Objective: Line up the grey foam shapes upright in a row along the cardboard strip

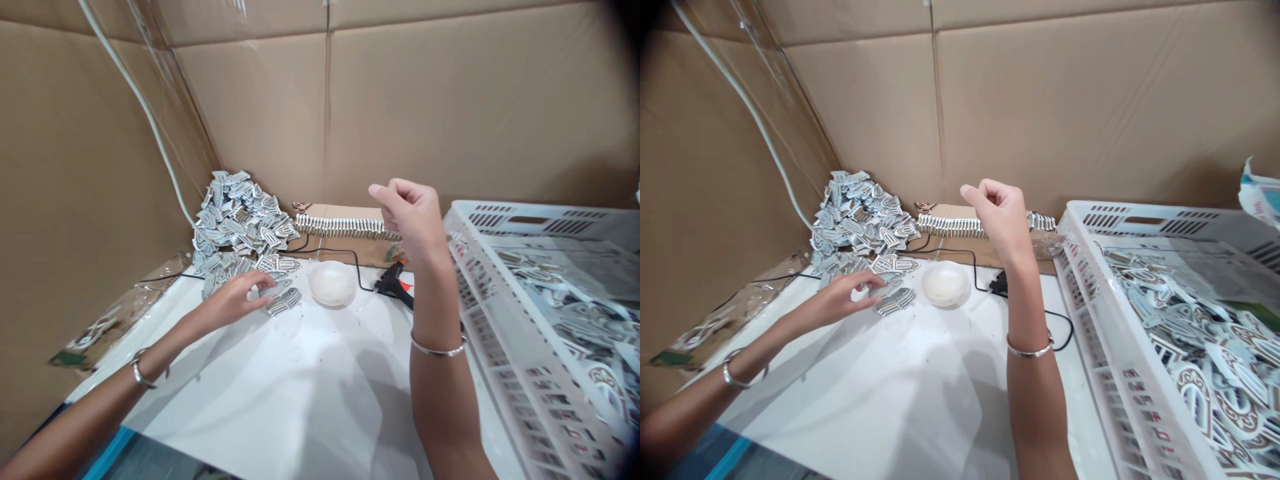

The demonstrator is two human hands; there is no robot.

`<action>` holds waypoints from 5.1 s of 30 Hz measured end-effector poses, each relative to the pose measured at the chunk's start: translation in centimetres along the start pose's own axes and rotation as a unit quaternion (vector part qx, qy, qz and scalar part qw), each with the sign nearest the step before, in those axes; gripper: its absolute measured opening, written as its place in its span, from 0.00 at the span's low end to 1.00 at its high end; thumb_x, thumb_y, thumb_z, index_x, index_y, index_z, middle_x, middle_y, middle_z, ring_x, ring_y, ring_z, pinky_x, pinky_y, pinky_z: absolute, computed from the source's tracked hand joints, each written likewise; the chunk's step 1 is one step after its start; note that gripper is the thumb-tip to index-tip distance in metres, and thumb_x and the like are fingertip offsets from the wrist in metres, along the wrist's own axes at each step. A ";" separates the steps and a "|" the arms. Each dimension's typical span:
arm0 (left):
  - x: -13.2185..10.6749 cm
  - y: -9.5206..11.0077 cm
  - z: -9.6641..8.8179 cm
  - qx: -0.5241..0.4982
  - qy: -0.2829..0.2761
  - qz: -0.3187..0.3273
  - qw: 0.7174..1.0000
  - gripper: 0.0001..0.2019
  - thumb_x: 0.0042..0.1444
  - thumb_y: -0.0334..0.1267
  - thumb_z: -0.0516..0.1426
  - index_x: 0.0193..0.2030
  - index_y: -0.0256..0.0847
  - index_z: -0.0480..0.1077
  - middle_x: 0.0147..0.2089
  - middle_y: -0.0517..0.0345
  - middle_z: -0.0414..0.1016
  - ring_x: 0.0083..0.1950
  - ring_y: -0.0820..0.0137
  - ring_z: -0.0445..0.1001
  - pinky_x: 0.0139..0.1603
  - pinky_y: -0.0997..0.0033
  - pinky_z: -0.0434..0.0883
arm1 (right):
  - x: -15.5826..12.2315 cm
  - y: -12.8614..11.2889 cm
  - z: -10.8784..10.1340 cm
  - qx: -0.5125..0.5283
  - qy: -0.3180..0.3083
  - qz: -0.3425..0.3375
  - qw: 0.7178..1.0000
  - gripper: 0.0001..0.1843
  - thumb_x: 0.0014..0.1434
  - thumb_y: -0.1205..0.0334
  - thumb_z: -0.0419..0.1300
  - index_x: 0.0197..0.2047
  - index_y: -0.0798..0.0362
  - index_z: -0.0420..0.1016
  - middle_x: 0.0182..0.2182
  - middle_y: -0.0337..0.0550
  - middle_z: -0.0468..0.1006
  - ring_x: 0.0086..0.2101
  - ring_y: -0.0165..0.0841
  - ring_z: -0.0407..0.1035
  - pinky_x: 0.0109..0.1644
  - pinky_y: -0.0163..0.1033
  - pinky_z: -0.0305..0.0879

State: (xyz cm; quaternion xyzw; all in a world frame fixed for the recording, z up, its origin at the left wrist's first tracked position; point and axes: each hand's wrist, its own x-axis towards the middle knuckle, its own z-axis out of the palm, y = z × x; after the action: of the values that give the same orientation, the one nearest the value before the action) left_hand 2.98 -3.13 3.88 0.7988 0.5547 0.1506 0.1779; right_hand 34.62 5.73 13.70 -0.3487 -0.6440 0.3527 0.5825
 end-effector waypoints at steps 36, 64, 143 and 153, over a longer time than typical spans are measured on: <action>2.5 -2.0 0.1 0.063 0.054 -0.054 0.995 0.20 0.67 0.52 0.46 0.49 0.40 0.71 0.51 0.48 0.76 0.51 0.58 0.74 0.53 0.59 0.69 | 0.2 0.1 -0.5 0.007 0.009 -0.003 1.000 0.28 0.58 0.60 0.64 0.19 0.51 0.48 0.17 0.32 0.48 0.20 0.23 0.42 0.22 0.35 0.41; 2.4 -5.7 3.1 0.222 -0.057 -0.017 0.973 0.15 0.65 0.40 0.50 0.53 0.40 0.71 0.54 0.44 0.74 0.54 0.54 0.74 0.52 0.57 0.69 | 0.0 -0.1 -0.7 0.002 0.009 -0.010 1.000 0.27 0.59 0.59 0.62 0.19 0.52 0.49 0.18 0.33 0.49 0.21 0.24 0.43 0.23 0.35 0.43; 0.3 1.1 -0.3 0.113 -0.053 -0.039 0.991 0.16 0.58 0.51 0.56 0.46 0.43 0.73 0.43 0.54 0.75 0.43 0.62 0.74 0.43 0.66 0.68 | -0.1 -0.1 -0.8 0.013 0.006 -0.009 1.000 0.27 0.59 0.60 0.63 0.19 0.51 0.49 0.18 0.32 0.49 0.20 0.23 0.43 0.23 0.34 0.43; 2.6 -3.3 -0.9 0.070 0.048 -0.048 0.995 0.23 0.66 0.55 0.47 0.48 0.40 0.74 0.49 0.49 0.76 0.49 0.60 0.74 0.50 0.63 0.70 | -0.1 -0.3 -0.6 0.013 0.005 -0.007 1.000 0.26 0.58 0.61 0.63 0.19 0.51 0.49 0.18 0.32 0.49 0.20 0.23 0.43 0.23 0.34 0.42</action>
State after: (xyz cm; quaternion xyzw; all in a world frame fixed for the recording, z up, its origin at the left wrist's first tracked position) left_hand 0.69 0.48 3.28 0.7735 0.6095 0.1411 0.1019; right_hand 35.24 5.54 13.91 -0.3381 -0.6388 0.3555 0.5927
